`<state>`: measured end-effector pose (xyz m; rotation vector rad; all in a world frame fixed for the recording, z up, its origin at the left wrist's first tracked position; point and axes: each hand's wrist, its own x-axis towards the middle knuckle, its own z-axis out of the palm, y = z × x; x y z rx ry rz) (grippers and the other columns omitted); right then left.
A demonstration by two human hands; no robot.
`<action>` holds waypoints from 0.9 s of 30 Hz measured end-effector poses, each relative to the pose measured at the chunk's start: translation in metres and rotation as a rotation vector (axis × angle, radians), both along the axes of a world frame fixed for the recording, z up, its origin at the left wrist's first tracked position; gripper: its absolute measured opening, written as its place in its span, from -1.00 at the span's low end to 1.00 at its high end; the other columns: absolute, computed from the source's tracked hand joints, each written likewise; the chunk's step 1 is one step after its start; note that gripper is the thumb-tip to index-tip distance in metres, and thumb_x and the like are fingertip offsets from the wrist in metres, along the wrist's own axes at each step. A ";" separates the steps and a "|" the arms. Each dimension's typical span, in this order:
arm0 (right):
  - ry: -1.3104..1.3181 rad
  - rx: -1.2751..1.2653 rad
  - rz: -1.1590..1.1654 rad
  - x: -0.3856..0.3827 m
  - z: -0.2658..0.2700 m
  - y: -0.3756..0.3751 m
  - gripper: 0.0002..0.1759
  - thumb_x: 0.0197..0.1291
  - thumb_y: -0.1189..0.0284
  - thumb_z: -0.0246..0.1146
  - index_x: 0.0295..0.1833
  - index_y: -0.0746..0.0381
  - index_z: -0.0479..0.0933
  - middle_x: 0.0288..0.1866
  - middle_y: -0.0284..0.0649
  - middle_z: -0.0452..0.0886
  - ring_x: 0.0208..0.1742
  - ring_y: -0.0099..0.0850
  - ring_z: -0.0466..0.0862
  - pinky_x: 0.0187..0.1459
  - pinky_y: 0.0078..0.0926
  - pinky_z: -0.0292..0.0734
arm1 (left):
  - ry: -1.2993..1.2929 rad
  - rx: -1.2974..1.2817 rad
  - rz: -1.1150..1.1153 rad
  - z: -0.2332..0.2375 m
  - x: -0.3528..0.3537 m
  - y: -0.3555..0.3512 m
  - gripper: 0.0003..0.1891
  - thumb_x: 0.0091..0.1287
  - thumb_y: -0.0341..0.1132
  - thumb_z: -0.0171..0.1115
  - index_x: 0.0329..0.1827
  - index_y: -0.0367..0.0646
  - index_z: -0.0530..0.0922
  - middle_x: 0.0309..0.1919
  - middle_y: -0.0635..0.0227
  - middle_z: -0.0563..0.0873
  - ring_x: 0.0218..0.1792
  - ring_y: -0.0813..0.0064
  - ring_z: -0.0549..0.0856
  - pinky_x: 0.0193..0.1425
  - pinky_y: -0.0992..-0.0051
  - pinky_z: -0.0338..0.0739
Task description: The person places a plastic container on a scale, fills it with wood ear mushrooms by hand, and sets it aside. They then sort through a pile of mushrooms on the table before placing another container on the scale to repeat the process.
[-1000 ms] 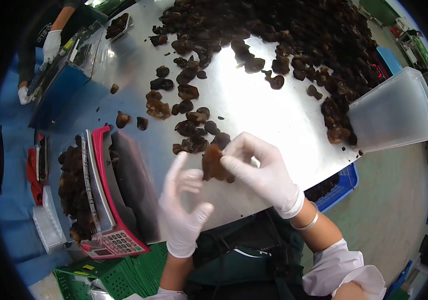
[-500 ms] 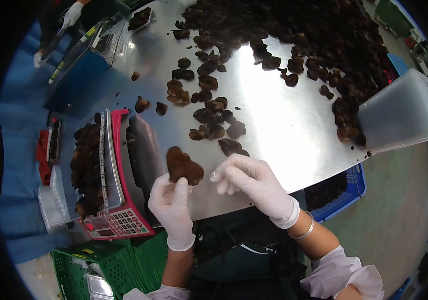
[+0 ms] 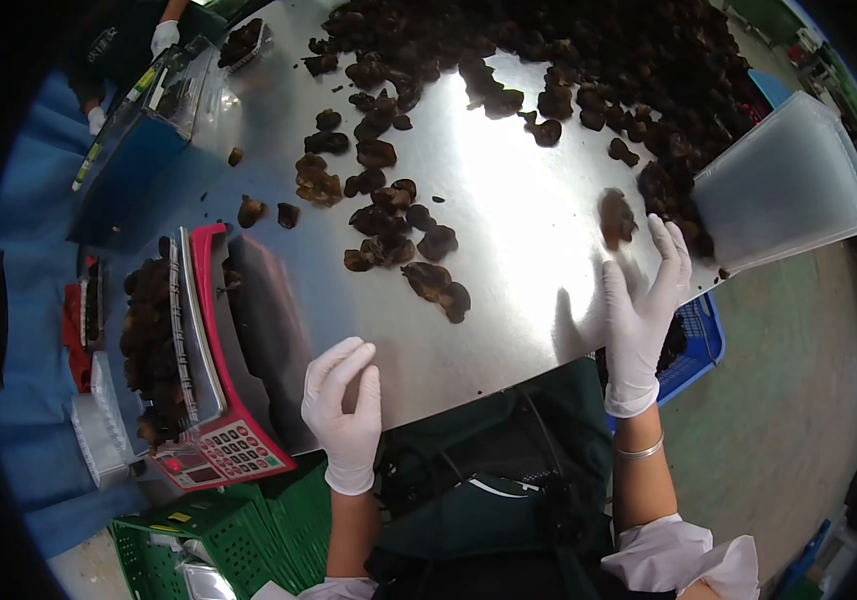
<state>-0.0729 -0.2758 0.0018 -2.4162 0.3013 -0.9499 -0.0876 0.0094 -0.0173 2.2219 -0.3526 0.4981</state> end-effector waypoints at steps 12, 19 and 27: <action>0.266 0.026 0.556 0.040 -0.025 0.086 -0.68 0.07 0.38 0.45 -0.02 0.15 0.67 -0.06 -0.21 0.65 0.03 -0.15 0.58 0.09 -0.22 0.44 | 0.218 -0.162 0.015 -0.011 0.013 -0.003 -0.76 0.26 -0.53 0.35 -0.01 -0.17 0.74 -0.03 0.22 0.77 0.00 0.20 0.72 0.17 0.29 0.58; -0.085 -0.034 -0.038 0.035 -0.008 0.034 -0.57 0.14 0.60 0.31 0.17 0.27 0.55 0.10 -0.19 0.58 0.16 -0.25 0.49 0.25 -0.32 0.37 | 0.250 -0.187 -0.009 -0.010 0.015 -0.005 -0.78 0.29 -0.53 0.34 -0.01 -0.18 0.73 -0.03 0.21 0.77 0.05 0.23 0.72 0.21 0.33 0.56; 0.330 -0.149 0.672 0.034 -0.031 0.057 -0.63 0.12 0.44 0.36 0.09 0.11 0.61 0.15 -0.17 0.58 0.22 -0.12 0.50 0.28 -0.07 0.31 | 0.090 -0.039 0.038 0.009 0.073 -0.019 -0.73 0.32 -0.54 0.27 0.06 -0.16 0.72 0.12 0.20 0.71 0.22 0.20 0.63 0.38 0.30 0.46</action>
